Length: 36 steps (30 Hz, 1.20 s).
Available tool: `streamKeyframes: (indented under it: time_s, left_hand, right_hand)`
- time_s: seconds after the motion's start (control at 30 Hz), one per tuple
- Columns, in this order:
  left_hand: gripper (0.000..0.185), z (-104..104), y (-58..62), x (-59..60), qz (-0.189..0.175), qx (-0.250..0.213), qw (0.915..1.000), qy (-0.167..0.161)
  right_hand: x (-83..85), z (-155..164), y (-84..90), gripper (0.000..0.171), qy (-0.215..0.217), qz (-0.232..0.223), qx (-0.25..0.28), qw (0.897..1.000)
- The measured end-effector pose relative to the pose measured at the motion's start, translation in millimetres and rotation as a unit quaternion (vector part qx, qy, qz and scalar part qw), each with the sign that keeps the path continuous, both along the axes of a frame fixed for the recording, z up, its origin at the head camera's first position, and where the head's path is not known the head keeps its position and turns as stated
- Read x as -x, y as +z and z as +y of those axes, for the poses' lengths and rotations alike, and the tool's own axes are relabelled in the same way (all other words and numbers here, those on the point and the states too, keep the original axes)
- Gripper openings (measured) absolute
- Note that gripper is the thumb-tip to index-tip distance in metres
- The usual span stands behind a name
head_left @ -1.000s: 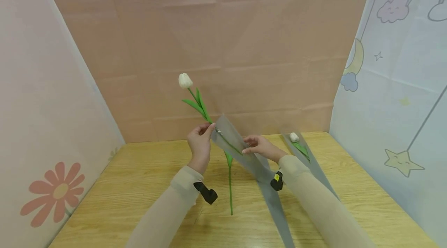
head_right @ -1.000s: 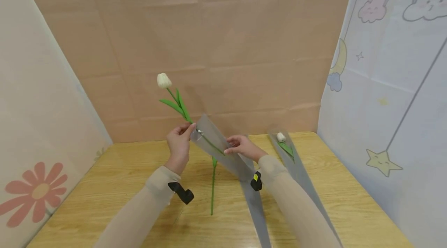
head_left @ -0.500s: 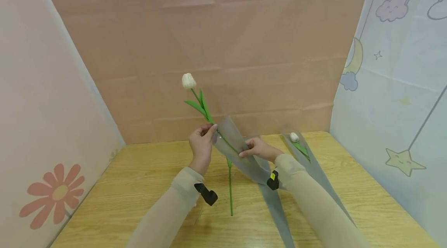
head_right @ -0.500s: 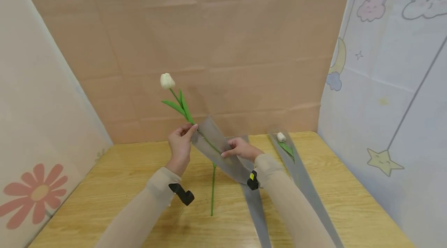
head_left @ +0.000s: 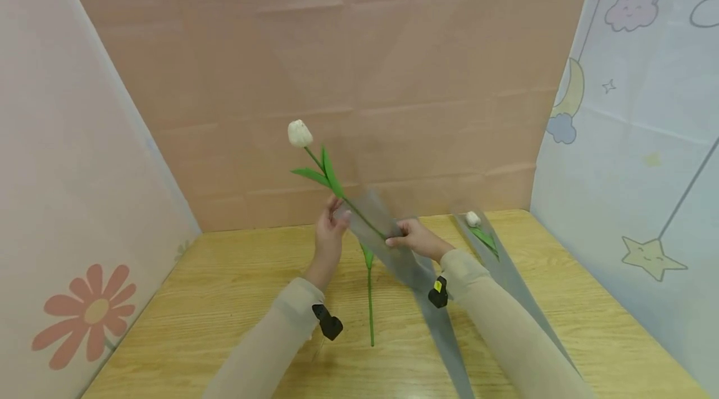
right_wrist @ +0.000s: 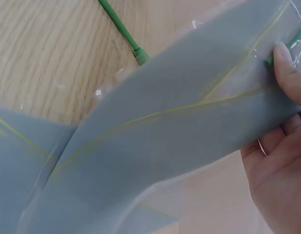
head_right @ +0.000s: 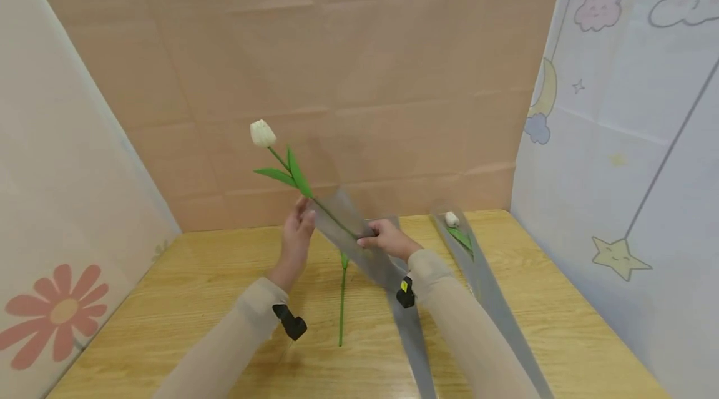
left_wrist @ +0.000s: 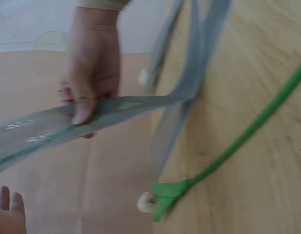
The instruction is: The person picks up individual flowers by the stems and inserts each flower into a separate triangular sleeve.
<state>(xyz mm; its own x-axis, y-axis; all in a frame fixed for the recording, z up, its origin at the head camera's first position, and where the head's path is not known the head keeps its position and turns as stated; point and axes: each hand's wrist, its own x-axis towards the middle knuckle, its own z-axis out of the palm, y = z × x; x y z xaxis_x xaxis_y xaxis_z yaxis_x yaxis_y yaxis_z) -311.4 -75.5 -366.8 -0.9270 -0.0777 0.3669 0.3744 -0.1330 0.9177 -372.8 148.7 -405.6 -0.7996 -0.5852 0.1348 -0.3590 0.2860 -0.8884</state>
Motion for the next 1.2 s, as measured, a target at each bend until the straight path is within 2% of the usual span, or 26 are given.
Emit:
streamKeyframes:
  time_s: [0.07, 0.13, 0.17, 0.27, 0.4, 0.5, 0.63, 0.83, 1.07, 1.2]
  left_hand:
    - [0.045, 2.4, -6.2, 2.1, -0.013, 0.025, 0.9996, -0.002]
    - [0.03, 4.9, -9.8, 3.5, -0.035, 0.038, 0.9985, 0.015]
    - [0.03, 6.2, -10.4, 4.8, -0.039, 0.035, 0.9983, 0.026]
    - [0.053, 8.4, -7.6, 7.9, -0.04, 0.035, 0.9965, 0.065]
    - [0.054, 9.8, 1.5, 12.4, -0.014, 0.05, 0.9953, 0.082]
    - [0.039, 10.8, 10.4, 16.2, 0.023, 0.073, 0.9941, 0.077]
    - [0.025, 11.9, 23.0, 20.1, 0.044, 0.113, 0.9903, 0.067]
    - [0.026, 11.0, 35.5, 21.9, 0.015, 0.174, 0.9828, 0.061]
    - [0.024, 9.3, 34.8, 22.9, 0.023, 0.218, 0.9749, 0.038]
    - [0.021, 8.4, 28.9, 22.9, 0.021, 0.218, 0.9755, 0.025]
  right_hand:
    - [-1.1, -0.3, 1.4, 0.022, -0.003, 0.0, 0.006, 1.0]
    - [-2.2, -0.7, 2.6, 0.022, -0.006, 0.0, 0.008, 1.0]
    - [-2.9, -0.9, 3.4, 0.023, -0.007, 0.0, 0.008, 1.0]
    - [-3.6, -2.1, 4.0, 0.024, -0.011, -0.003, 0.008, 1.0]
    - [-4.4, -4.1, 4.5, 0.029, -0.021, -0.011, 0.009, 1.0]
    - [-4.7, -6.1, 4.6, 0.035, -0.023, -0.017, 0.015, 0.999]
    - [-4.7, -9.7, 3.1, 0.037, -0.023, -0.014, 0.032, 0.999]
    - [-6.8, -19.3, -1.3, 0.034, -0.029, -0.004, 0.063, 0.998]
    - [-13.9, -29.1, -2.4, 0.029, -0.062, 0.008, 0.083, 0.995]
    - [-16.2, -34.0, -2.9, 0.027, -0.069, 0.014, 0.082, 0.994]
